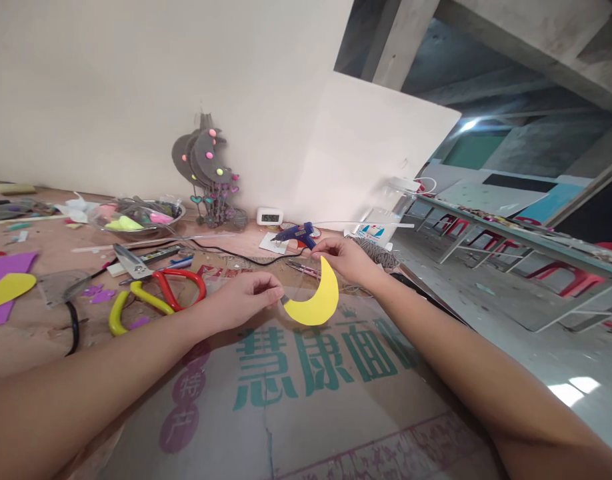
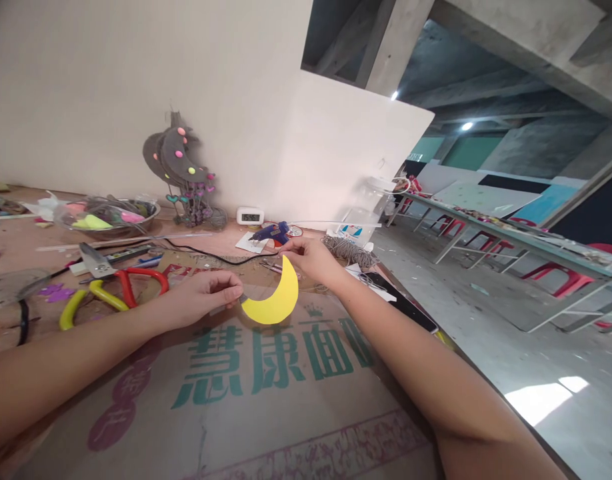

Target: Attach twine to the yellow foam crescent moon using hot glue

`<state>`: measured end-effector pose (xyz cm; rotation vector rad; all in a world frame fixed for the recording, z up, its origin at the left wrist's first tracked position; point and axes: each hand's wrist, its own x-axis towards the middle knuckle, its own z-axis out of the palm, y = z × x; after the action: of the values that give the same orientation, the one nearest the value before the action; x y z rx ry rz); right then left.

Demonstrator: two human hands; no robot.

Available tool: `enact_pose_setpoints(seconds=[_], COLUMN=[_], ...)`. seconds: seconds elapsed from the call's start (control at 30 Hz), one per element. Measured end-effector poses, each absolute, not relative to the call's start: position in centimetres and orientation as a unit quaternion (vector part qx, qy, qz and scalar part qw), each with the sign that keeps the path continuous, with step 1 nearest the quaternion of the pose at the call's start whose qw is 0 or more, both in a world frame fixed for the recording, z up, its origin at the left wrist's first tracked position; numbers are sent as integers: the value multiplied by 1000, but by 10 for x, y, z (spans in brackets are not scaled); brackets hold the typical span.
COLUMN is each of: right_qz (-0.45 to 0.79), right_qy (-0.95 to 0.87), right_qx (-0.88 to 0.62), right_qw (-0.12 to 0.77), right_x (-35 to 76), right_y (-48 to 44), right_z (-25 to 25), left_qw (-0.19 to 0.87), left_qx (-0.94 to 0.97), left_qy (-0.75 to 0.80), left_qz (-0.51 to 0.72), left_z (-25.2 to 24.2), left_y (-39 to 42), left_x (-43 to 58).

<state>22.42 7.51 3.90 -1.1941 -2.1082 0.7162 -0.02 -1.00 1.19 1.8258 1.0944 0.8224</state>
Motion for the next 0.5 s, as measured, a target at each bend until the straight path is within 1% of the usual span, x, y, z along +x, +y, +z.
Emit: enact_pose_setpoints(seconds=[0.07, 0.13, 0.23, 0.3, 0.4, 0.5], right_qz=[283, 256, 172, 164, 266, 414], right_qy=[-788, -803, -862, -877, -841, -776], right_qx=[-463, -459, -384, -331, -318, -341], right_qw=[293, 281, 284, 307, 347, 333], right_x=[225, 224, 218, 211, 199, 189], right_y=[77, 75, 65, 54, 38, 28], right_z=[35, 33, 34, 35, 33, 31], left_qw=[418, 415, 409, 403, 388, 380], left_qx=[728, 725, 714, 705, 691, 682], left_qy=[432, 437, 447, 458, 477, 488], left_qz=[329, 333, 349, 360, 379, 390], left_z=[12, 11, 6, 2, -3, -2], left_y=[-10, -9, -5, -3, 0, 0], left_x=[0, 0, -1, -2, -2, -2])
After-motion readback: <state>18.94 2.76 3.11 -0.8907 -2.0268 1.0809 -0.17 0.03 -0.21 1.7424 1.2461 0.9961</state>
